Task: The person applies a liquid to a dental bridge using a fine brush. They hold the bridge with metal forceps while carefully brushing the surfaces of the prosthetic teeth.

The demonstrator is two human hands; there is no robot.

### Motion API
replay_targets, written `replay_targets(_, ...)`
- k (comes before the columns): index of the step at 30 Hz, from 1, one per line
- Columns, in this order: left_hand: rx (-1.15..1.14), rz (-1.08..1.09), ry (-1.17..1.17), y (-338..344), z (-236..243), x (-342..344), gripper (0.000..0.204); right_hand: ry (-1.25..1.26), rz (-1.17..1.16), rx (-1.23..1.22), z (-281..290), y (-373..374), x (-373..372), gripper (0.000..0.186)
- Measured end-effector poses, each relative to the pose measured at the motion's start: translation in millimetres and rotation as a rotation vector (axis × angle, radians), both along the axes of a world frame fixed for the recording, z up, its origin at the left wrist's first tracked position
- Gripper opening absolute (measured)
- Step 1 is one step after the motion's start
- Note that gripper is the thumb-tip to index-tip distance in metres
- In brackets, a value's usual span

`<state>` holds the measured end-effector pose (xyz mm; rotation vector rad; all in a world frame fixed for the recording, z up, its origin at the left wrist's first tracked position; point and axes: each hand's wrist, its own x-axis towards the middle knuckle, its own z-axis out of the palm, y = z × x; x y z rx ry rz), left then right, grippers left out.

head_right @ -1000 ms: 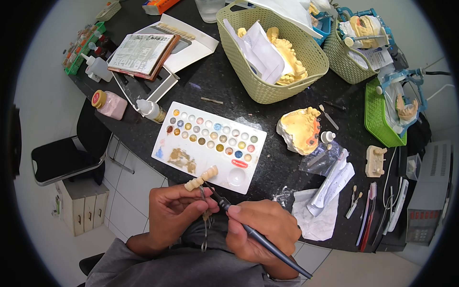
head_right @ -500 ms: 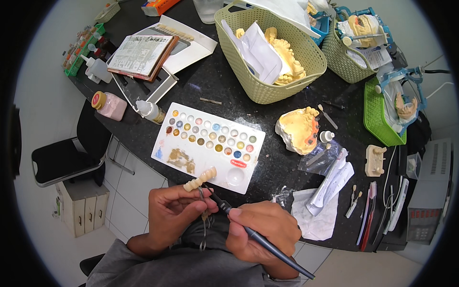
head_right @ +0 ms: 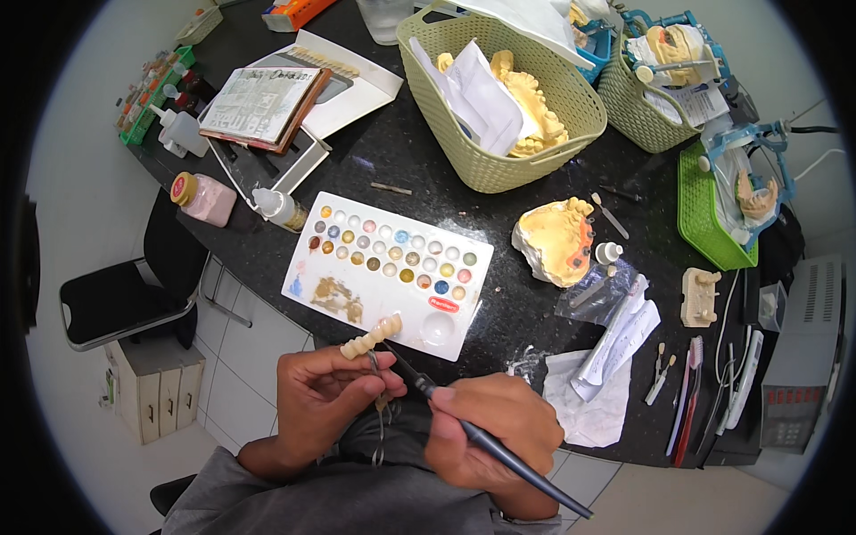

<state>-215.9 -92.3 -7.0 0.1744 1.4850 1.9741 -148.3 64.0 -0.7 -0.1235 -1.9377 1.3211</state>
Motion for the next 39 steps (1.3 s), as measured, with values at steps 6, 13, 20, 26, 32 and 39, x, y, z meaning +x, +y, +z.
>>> replay_targets(6, -0.032, -0.045, -0.030, -7, 1, 5, 0.018, 0.078, 0.027, -0.015, -5, 1, 5, 0.012)
replay_targets(13, -0.052, -0.049, -0.020, -11, -11, 9, 0.023, 0.075, 0.084, 0.044, -6, 3, 8, 0.013)
replay_targets(20, -0.053, -0.048, -0.010, -10, -12, 8, 0.023, 0.100, 0.073, 0.069, -7, -1, -1, 0.011)
replay_targets(26, -0.054, -0.062, -0.016, -11, -11, 6, 0.021, 0.066, 0.090, 0.105, -7, 3, 2, 0.009)
replay_targets(32, -0.035, -0.046, -0.062, -11, -12, 8, 0.020, 0.014, 0.046, 0.074, -5, 0, 0, 0.009)
replay_targets(39, -0.025, -0.042, -0.058, -10, -12, 8, 0.019, 0.000, 0.050, 0.075, -5, 2, 5, 0.009)
